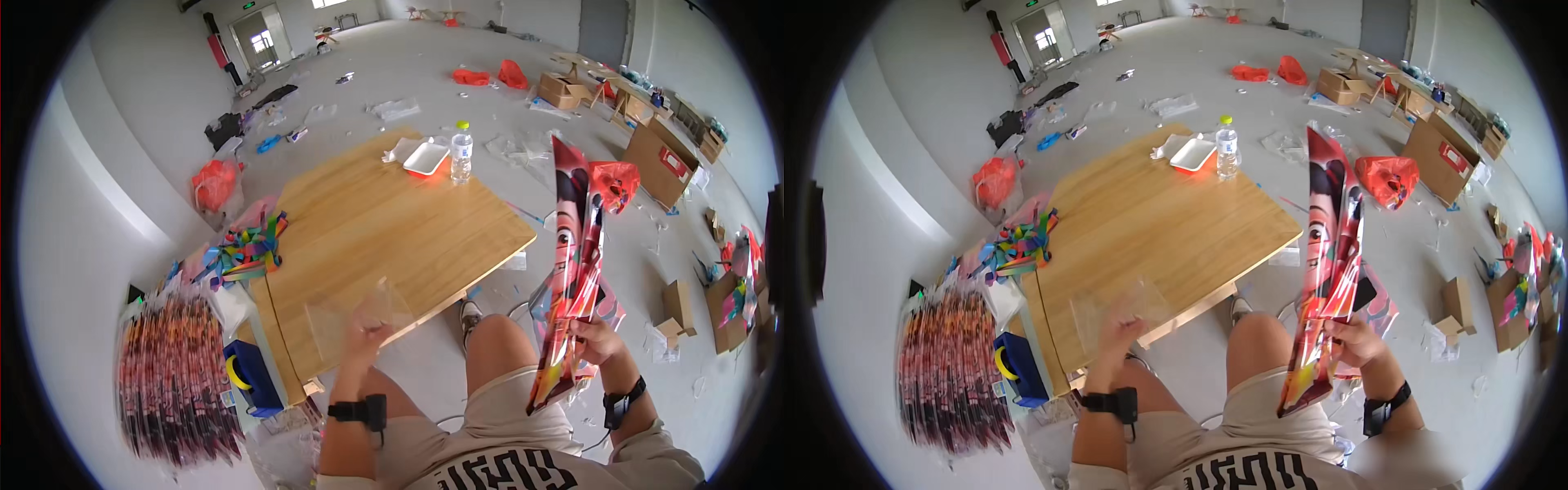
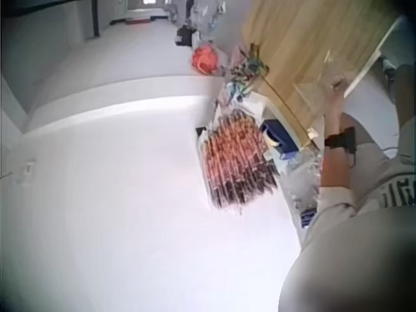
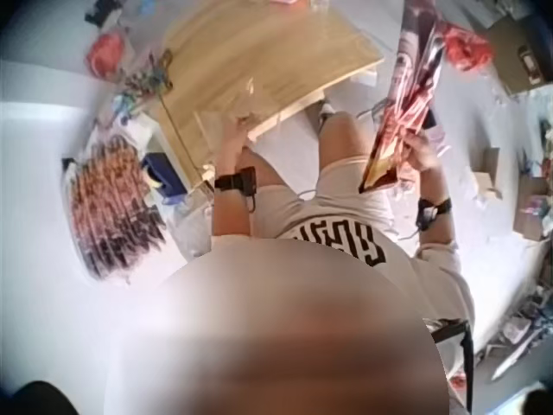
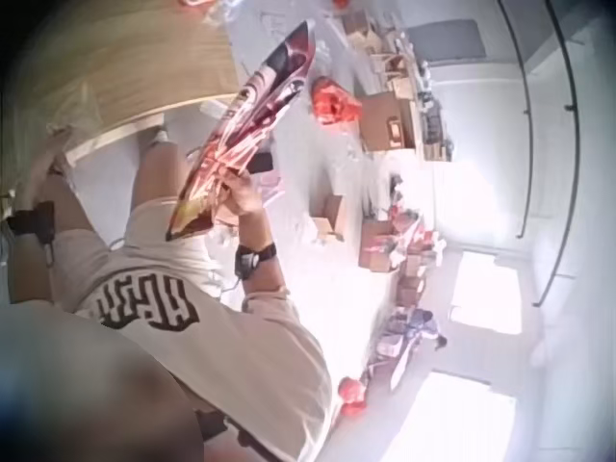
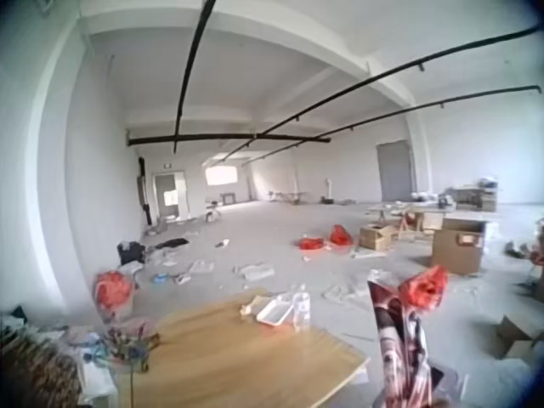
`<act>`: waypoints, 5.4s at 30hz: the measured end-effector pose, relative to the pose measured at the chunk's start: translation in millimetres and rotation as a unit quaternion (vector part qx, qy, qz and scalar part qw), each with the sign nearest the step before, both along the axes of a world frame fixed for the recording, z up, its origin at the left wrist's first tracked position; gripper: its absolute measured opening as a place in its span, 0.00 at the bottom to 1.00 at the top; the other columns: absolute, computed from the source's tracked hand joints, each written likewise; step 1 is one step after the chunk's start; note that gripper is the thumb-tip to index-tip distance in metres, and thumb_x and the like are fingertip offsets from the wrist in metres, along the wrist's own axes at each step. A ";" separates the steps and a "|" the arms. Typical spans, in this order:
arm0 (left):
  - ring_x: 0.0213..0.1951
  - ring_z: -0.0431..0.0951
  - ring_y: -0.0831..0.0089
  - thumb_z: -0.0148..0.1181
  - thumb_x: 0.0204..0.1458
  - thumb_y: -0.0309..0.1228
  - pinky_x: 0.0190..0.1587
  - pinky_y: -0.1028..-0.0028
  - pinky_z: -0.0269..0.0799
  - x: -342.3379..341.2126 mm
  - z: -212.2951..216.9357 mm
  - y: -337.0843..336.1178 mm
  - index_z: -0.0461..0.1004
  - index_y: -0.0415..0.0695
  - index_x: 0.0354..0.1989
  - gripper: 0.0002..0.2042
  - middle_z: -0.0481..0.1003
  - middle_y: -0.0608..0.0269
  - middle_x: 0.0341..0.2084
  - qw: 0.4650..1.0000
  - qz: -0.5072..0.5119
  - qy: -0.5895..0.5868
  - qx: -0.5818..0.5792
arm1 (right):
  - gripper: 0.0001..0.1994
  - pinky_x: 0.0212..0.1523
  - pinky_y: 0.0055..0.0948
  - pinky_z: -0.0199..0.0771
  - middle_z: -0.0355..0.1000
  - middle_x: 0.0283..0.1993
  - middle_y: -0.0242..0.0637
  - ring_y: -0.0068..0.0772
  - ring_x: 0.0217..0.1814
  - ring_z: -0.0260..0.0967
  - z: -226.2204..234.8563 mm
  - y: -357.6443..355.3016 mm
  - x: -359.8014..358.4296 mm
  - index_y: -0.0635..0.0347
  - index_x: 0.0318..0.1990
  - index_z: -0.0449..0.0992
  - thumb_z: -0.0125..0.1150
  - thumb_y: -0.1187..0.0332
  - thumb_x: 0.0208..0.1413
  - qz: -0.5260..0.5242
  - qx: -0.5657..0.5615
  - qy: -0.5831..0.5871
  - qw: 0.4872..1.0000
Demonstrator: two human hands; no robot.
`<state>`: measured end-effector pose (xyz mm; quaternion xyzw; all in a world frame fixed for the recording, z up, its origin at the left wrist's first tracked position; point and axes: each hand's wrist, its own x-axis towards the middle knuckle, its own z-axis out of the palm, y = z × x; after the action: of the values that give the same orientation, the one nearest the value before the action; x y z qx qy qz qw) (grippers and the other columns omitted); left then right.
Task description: The person is assembling a toy kite by unrolling the plastic film, inserting structural rods, and attaching strings.
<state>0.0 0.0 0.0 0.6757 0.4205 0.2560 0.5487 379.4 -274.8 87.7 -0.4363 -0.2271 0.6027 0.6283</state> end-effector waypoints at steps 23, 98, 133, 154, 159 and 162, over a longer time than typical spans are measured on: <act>0.47 0.78 0.63 0.56 0.63 0.36 0.54 0.64 0.77 53.8 -79.3 -58.5 0.72 0.37 0.41 0.12 0.74 0.57 0.40 0.879 0.136 -0.269 -0.369 | 0.13 0.49 0.23 0.72 0.79 0.46 0.30 0.20 0.45 0.73 -57.2 -61.5 62.2 0.67 0.50 0.78 0.61 0.69 0.62 0.490 -0.402 -0.107 0.766; 0.55 0.77 0.52 0.49 0.66 0.40 0.64 0.54 0.68 29.3 -29.9 -66.2 0.68 0.27 0.57 0.24 0.76 0.41 0.51 0.769 -0.219 -0.389 -0.458 | 0.18 0.43 0.23 0.67 0.75 0.38 0.25 0.18 0.40 0.66 -19.0 -29.6 38.0 0.66 0.48 0.79 0.63 0.59 0.62 0.527 -0.346 -0.298 0.717; 0.52 0.77 0.45 0.57 0.62 0.32 0.62 0.49 0.69 18.3 -26.6 -72.4 0.73 0.35 0.48 0.13 0.77 0.39 0.47 0.740 -0.208 -0.368 -0.523 | 0.17 0.41 0.21 0.67 0.74 0.36 0.23 0.16 0.39 0.65 -28.1 -9.6 17.4 0.67 0.46 0.79 0.63 0.59 0.62 0.567 -0.358 -0.298 0.679; 0.58 0.71 0.67 0.51 0.66 0.33 0.60 0.59 0.68 44.7 26.0 -108.1 0.64 0.46 0.61 0.17 0.70 0.63 0.57 0.800 -0.239 -0.396 -0.383 | 0.18 0.52 0.24 0.66 0.75 0.45 0.28 0.19 0.46 0.67 -4.7 49.5 -34.4 0.66 0.55 0.75 0.60 0.63 0.63 0.522 -0.195 -0.265 0.787; 0.55 0.74 0.67 0.51 0.66 0.39 0.59 0.60 0.69 43.6 27.1 -112.6 0.67 0.48 0.57 0.15 0.72 0.61 0.54 0.757 -0.186 -0.450 -0.435 | 0.19 0.52 0.24 0.66 0.75 0.47 0.28 0.19 0.47 0.66 29.4 52.3 -52.9 0.65 0.56 0.73 0.61 0.62 0.63 0.470 -0.205 -0.295 0.806; 0.52 0.76 0.65 0.49 0.67 0.40 0.58 0.62 0.70 40.5 40.0 -119.1 0.68 0.49 0.58 0.15 0.75 0.61 0.50 0.797 -0.165 -0.432 -0.388 | 0.20 0.52 0.24 0.67 0.74 0.50 0.27 0.18 0.50 0.66 11.7 52.6 -46.5 0.65 0.58 0.70 0.62 0.64 0.63 0.485 -0.218 -0.301 0.791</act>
<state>40.5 -119.1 40.0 0.2846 0.0863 0.2420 0.9236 332.9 -222.2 99.4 -0.5534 -0.4494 0.7000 0.0415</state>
